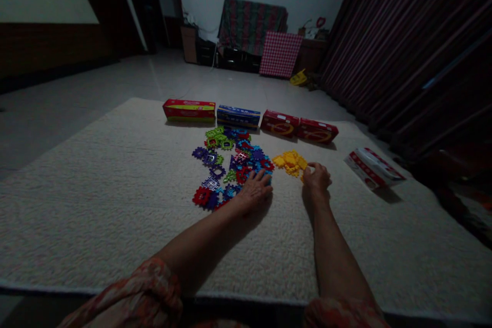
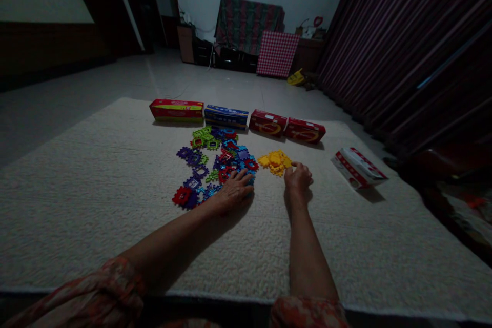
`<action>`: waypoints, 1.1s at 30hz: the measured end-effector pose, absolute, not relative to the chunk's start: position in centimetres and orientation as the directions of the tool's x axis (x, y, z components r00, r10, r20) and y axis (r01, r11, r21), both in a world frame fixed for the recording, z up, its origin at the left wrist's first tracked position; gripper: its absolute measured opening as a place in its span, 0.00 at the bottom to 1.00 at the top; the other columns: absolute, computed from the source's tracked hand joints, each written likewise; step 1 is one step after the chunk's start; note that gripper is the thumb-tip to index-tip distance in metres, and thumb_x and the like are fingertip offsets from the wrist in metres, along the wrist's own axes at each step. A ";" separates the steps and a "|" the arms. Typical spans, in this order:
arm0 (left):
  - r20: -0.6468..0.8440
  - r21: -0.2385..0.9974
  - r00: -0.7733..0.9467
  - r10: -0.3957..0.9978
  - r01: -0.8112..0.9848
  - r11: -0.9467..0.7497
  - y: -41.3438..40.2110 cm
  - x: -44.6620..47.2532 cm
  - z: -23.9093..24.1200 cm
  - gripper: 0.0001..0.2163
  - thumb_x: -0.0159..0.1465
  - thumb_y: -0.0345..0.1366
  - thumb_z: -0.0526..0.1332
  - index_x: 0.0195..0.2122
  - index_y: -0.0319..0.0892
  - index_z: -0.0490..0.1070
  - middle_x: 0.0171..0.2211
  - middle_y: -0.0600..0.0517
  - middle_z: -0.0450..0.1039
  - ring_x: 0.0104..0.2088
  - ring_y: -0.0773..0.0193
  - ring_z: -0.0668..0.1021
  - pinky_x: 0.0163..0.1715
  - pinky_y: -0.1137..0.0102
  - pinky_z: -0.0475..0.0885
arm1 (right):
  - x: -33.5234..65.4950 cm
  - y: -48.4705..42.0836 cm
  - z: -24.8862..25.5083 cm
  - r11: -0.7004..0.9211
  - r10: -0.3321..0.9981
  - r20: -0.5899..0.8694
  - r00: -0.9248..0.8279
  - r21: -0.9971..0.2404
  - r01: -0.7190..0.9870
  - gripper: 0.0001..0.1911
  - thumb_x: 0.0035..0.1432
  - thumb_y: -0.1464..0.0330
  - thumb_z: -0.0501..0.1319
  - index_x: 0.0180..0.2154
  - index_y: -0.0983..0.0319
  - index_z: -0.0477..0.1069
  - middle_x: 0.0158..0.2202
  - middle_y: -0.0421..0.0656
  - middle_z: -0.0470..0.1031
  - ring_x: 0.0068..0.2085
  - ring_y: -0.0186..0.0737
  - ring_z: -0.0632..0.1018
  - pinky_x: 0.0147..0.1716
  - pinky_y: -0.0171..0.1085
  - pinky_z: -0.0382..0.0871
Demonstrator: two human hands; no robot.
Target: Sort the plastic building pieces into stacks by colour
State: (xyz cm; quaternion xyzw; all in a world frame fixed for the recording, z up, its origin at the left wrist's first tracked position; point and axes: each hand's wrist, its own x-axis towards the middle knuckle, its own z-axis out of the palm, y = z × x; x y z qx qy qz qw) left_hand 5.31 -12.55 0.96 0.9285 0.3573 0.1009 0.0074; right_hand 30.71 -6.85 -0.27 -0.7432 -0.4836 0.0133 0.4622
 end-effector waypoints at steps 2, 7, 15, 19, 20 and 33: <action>0.194 0.087 0.695 0.693 0.691 -0.717 -12.1 4.6 0.9 0.12 0.67 0.40 0.59 0.45 0.43 0.79 0.62 0.42 0.67 0.65 0.42 0.63 0.58 0.46 0.64 | 29.7 -6.5 -0.4 -0.040 0.731 0.482 0.482 -0.676 0.736 0.10 0.50 0.67 0.54 0.34 0.59 0.71 0.42 0.54 0.76 0.51 0.60 0.74 0.56 0.63 0.61; 0.288 0.141 0.604 0.743 0.741 -0.656 -10.3 2.5 0.1 0.11 0.64 0.37 0.61 0.45 0.43 0.79 0.62 0.40 0.67 0.66 0.39 0.63 0.57 0.44 0.64 | 24.2 -5.5 -1.2 0.301 0.829 0.550 0.102 -0.592 0.748 0.13 0.57 0.68 0.52 0.39 0.60 0.74 0.41 0.51 0.78 0.46 0.50 0.77 0.52 0.49 0.70; 0.378 0.224 0.476 0.794 0.785 -0.578 -7.7 -1.4 -0.6 0.16 0.60 0.33 0.64 0.50 0.46 0.76 0.63 0.41 0.66 0.65 0.41 0.64 0.58 0.43 0.65 | 18.4 -4.9 -3.4 0.399 0.877 0.465 -0.121 -0.565 0.722 0.15 0.62 0.65 0.53 0.45 0.61 0.74 0.50 0.54 0.76 0.54 0.53 0.73 0.59 0.53 0.66; 0.441 0.275 0.404 0.801 0.789 -0.549 -6.3 -3.0 -0.9 0.17 0.63 0.31 0.60 0.53 0.44 0.74 0.62 0.40 0.67 0.64 0.45 0.67 0.58 0.48 0.67 | 17.0 -4.8 -3.4 0.504 0.850 0.468 -0.243 -0.586 0.634 0.17 0.64 0.64 0.51 0.48 0.62 0.74 0.54 0.55 0.74 0.58 0.52 0.73 0.61 0.52 0.65; 0.460 0.290 0.373 0.805 0.794 -0.534 -6.1 -3.4 -0.9 0.16 0.64 0.31 0.59 0.53 0.44 0.74 0.61 0.40 0.68 0.64 0.46 0.68 0.58 0.49 0.67 | 16.7 -4.7 -3.3 0.529 0.839 0.474 -0.267 -0.596 0.604 0.18 0.65 0.64 0.51 0.49 0.62 0.74 0.55 0.54 0.75 0.58 0.51 0.73 0.61 0.52 0.66; 0.296 0.185 0.782 0.549 0.517 -0.836 -13.2 -2.5 0.6 0.21 0.64 0.54 0.63 0.50 0.44 0.76 0.62 0.41 0.69 0.64 0.41 0.66 0.60 0.48 0.61 | 16.1 -1.2 -4.8 0.272 0.905 0.420 0.061 -0.685 0.675 0.19 0.58 0.65 0.54 0.49 0.62 0.73 0.60 0.56 0.69 0.62 0.56 0.67 0.64 0.59 0.58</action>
